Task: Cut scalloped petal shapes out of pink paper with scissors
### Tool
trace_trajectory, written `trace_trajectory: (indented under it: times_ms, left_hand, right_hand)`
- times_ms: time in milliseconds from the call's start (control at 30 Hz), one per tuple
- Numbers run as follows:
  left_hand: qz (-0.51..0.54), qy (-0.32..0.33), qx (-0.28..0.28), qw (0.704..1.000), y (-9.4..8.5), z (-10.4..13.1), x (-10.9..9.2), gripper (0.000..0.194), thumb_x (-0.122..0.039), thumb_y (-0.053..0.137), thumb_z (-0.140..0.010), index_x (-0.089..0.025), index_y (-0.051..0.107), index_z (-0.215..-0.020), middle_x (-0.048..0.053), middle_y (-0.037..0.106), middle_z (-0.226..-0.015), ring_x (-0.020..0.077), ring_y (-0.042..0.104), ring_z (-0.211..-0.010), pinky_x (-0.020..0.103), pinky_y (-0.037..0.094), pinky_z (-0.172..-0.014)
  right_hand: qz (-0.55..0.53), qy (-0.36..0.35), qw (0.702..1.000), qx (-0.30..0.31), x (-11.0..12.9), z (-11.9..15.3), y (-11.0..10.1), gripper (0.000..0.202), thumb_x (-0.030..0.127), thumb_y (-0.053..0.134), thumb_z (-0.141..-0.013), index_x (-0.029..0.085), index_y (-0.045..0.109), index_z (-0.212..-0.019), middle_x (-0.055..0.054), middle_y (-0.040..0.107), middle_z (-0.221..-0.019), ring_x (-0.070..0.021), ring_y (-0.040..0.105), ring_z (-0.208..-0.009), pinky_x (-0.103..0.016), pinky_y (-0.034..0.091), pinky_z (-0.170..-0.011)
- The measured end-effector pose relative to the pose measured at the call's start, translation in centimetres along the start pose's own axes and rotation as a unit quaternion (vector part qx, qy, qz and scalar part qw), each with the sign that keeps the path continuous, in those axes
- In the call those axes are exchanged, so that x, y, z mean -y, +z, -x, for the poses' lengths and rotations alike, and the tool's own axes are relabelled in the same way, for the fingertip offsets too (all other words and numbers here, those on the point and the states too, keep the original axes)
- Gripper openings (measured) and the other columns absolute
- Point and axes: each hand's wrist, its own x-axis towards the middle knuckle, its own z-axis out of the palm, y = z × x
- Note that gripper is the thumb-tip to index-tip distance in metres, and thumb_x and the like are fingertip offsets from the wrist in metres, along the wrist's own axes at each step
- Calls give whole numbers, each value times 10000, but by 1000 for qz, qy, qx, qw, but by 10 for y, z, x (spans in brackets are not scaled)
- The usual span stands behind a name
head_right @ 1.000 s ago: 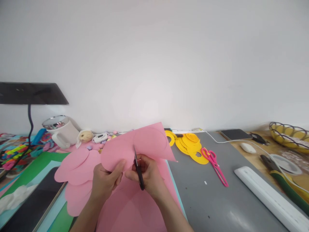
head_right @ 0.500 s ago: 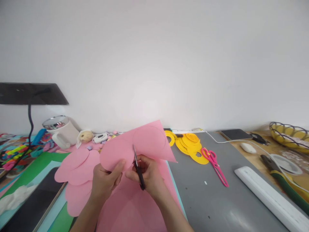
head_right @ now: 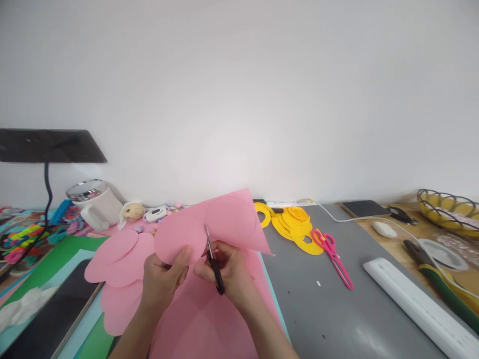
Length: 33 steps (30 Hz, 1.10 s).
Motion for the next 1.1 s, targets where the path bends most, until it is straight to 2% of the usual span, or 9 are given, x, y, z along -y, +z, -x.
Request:
trace_trajectory:
  times_ms: [333, 633, 867, 1100]
  left_hand:
    - [12, 13, 0, 1000, -1, -1, 2, 504, -387, 620, -709, -219, 309, -349, -71, 283, -328, 59, 276, -324, 245, 190, -384]
    - [34, -27, -3, 999, -1, -1, 0, 495, -367, 663, -670, -218, 328, -336, -62, 301, -326, 68, 297, -332, 246, 228, -380]
    - [-8, -35, -2, 999, 0, 1, -6, 492, -393, 648, -654, -224, 338, -312, -56, 312, -304, 68, 297, -313, 246, 255, -363]
    - [-1, -35, 7, 999, 0, 1, -7, 486, -386, 645, -656, -218, 340, -317, -60, 318, -299, 62, 298, -305, 237, 245, -362]
  right_hand:
    - [12, 7, 1000, 1, -3, 0, -1, 217, 276, 743, -629, 205, 539, -643, 52, 460, -546, -103, 380, -507, -222, 308, -470]
    - [21, 10, 1000, -1, -1, 1, 4, 253, 248, 730, -613, 206, 480, -606, 72, 418, -529, -94, 349, -497, -228, 293, -478]
    - [6, -38, 999, 6, -5, -2, -1, 320, 340, 788, -625, 199, 505, -674, 52, 449, -596, -118, 403, -564, -247, 355, -536]
    - [10, -32, 999, 12, -4, -1, -1, 341, 358, 799, -621, 193, 506, -680, 55, 437, -600, -119, 401, -570, -249, 359, -547]
